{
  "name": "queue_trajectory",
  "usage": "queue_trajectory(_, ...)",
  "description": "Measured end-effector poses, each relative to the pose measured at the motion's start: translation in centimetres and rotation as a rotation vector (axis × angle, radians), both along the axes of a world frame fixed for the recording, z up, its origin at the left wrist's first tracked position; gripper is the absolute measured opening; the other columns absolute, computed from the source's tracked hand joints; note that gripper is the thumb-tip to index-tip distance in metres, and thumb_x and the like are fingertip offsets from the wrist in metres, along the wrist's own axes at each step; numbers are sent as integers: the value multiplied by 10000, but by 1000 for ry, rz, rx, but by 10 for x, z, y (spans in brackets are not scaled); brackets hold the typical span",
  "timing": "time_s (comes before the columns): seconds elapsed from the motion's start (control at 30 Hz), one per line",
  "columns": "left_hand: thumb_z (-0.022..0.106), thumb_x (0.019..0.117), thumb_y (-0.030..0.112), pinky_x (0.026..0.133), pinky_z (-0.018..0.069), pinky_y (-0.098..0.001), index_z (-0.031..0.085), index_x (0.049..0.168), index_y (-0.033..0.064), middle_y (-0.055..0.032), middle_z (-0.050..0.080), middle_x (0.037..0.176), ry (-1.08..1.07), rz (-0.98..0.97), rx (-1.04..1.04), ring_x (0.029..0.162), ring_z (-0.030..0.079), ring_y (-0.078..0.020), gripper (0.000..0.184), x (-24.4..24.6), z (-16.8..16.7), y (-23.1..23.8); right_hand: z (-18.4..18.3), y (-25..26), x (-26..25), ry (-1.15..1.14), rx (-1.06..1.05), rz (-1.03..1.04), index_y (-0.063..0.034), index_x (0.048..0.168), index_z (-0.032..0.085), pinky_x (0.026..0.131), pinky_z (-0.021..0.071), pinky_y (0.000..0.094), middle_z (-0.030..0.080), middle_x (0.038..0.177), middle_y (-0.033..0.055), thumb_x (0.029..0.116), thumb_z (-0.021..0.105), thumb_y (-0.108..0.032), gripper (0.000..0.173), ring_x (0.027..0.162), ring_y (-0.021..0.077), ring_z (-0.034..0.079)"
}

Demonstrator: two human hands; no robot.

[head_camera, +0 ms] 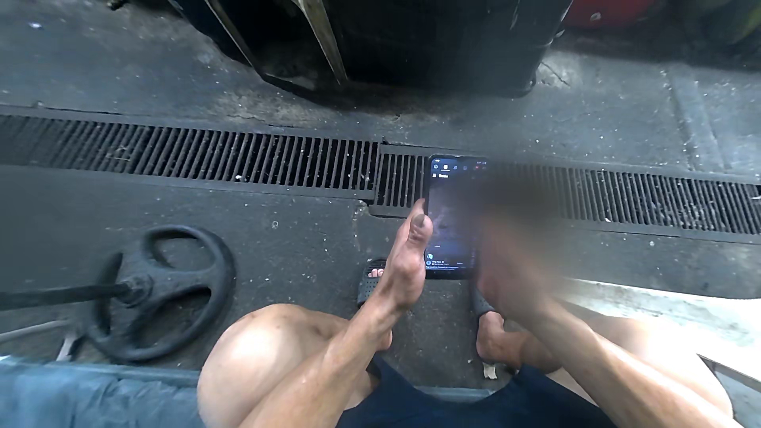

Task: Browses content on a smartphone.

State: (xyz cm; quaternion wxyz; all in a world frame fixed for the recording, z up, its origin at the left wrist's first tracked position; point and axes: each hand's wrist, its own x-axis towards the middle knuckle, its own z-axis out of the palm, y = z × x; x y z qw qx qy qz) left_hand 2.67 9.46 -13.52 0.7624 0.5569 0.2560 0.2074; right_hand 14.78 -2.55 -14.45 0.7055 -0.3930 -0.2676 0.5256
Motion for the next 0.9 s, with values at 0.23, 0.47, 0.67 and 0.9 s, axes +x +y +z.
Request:
queue_trajectory(0.23,310,956,771,1078,508,-434,417,1530,151,-59,609,1388,-12,-22,18,1278,587,-187,852,1,-2,1,-2,2,1,4,12,-5,-80,1534,301,1078,507,453,584,1367,134,963,529,-668,851,1252,234,602)
queue_trajectory(0.47,305,956,776,1108,478,-437,403,1543,148,-63,580,1428,-17,-28,20,1317,556,-184,865,1,-3,2,-3,1,0,19,21,-3,-73,1526,306,1092,493,465,580,1385,134,966,532,-658,841,1272,245,591)
queue_trajectory(0.67,315,963,761,1112,475,-432,398,1551,154,-57,578,1436,-16,-31,13,1323,553,-184,848,1,-2,2,-3,1,1,19,5,3,-81,1538,293,1094,491,465,572,1396,139,961,533,-668,857,1278,248,587)
queue_trajectory(0.9,310,983,730,1128,459,-426,385,1556,151,-55,562,1452,-19,-27,9,1343,533,-176,818,1,-3,1,-4,1,1,14,1,4,-67,1542,282,1101,486,463,564,1408,137,960,534,-666,873,1290,244,579)
